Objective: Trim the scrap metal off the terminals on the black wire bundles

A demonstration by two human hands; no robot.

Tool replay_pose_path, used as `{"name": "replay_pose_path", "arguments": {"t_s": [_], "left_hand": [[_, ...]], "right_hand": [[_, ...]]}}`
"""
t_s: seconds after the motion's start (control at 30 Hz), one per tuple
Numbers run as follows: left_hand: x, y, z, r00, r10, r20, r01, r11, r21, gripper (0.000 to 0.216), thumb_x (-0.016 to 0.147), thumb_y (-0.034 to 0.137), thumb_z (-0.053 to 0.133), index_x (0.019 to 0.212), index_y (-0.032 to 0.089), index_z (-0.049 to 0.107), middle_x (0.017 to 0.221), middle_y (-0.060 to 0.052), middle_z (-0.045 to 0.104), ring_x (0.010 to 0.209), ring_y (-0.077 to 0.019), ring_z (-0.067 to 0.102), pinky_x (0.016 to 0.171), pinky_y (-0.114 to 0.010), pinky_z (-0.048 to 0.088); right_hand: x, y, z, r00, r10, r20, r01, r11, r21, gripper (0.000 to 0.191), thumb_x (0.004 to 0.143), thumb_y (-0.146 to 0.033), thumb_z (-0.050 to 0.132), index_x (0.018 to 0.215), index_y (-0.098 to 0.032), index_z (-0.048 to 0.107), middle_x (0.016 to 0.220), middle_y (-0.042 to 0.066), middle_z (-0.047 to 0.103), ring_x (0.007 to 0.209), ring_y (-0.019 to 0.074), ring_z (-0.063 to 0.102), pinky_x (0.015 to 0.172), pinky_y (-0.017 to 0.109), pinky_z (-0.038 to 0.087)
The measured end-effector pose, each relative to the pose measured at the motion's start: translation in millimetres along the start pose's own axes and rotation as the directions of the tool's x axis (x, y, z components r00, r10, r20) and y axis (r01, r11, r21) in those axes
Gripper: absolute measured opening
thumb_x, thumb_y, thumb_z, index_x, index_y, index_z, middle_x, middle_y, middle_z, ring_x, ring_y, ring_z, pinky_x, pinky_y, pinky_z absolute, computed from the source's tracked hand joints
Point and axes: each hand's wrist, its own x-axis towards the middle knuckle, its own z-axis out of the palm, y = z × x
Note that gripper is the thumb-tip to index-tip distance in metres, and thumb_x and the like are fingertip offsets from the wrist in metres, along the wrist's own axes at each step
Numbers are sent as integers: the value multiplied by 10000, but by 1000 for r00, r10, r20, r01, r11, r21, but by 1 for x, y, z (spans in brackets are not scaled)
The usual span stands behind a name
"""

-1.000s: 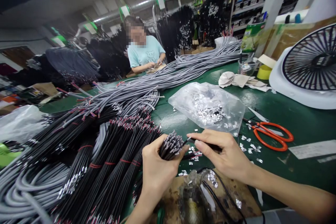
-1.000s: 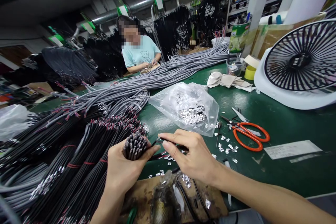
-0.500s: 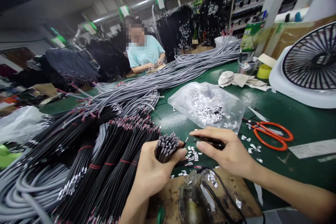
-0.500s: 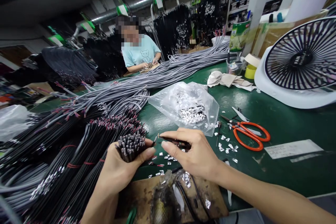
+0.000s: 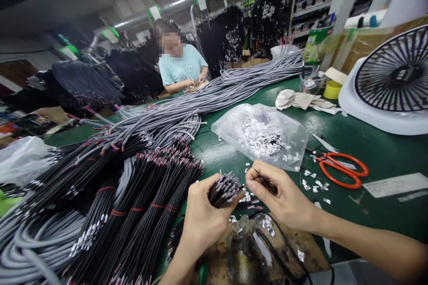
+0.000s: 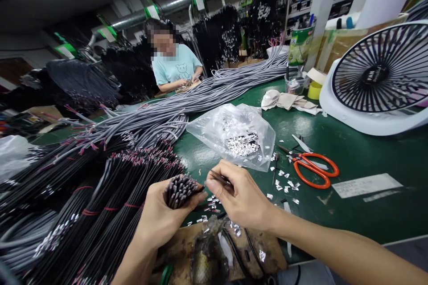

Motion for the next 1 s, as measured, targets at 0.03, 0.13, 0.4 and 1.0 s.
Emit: {"name": "replay_pose_path", "arguments": {"t_s": [0.03, 0.13, 0.4, 1.0], "left_hand": [[1, -1, 1, 999, 2, -37, -2, 1000, 19, 179, 660, 283, 696, 634, 119, 630, 560, -7, 571, 508, -118, 499, 467, -207, 415], [3, -4, 3, 993, 0, -119, 6, 999, 49, 210, 647, 310, 704, 623, 121, 615, 550, 1, 558, 494, -111, 481, 461, -204, 401], [5, 0, 0, 999, -29, -23, 30, 999, 43, 224, 673, 326, 679, 651, 105, 646, 549, -4, 568, 491, -113, 486, 457, -205, 382], [0, 0, 12, 982, 103, -161, -62, 969, 240, 188, 662, 163, 630, 536, 162, 491, 485, 49, 423, 478, -91, 396, 434, -196, 290]], "right_hand": [[0, 0, 0, 1000, -5, 5, 5, 1000, 1, 185, 885, -232, 438, 711, -174, 460, 686, -8, 448, 617, 107, 421, 555, 242, 344], [0, 1, -2, 1000, -11, -22, 11, 1000, -5, 159, 871, -223, 464, 722, -171, 485, 680, -10, 456, 600, 104, 418, 534, 239, 336], [6, 5, -8, 999, -17, -47, 16, 999, -33, 123, 837, -210, 543, 862, -172, 657, 766, 34, 603, 682, 129, 537, 592, 258, 410], [9, 3, -3, 956, 294, -14, -293, 954, 59, 80, 685, -167, 568, 624, -135, 610, 499, -40, 439, 465, 73, 373, 425, 208, 300]]}}
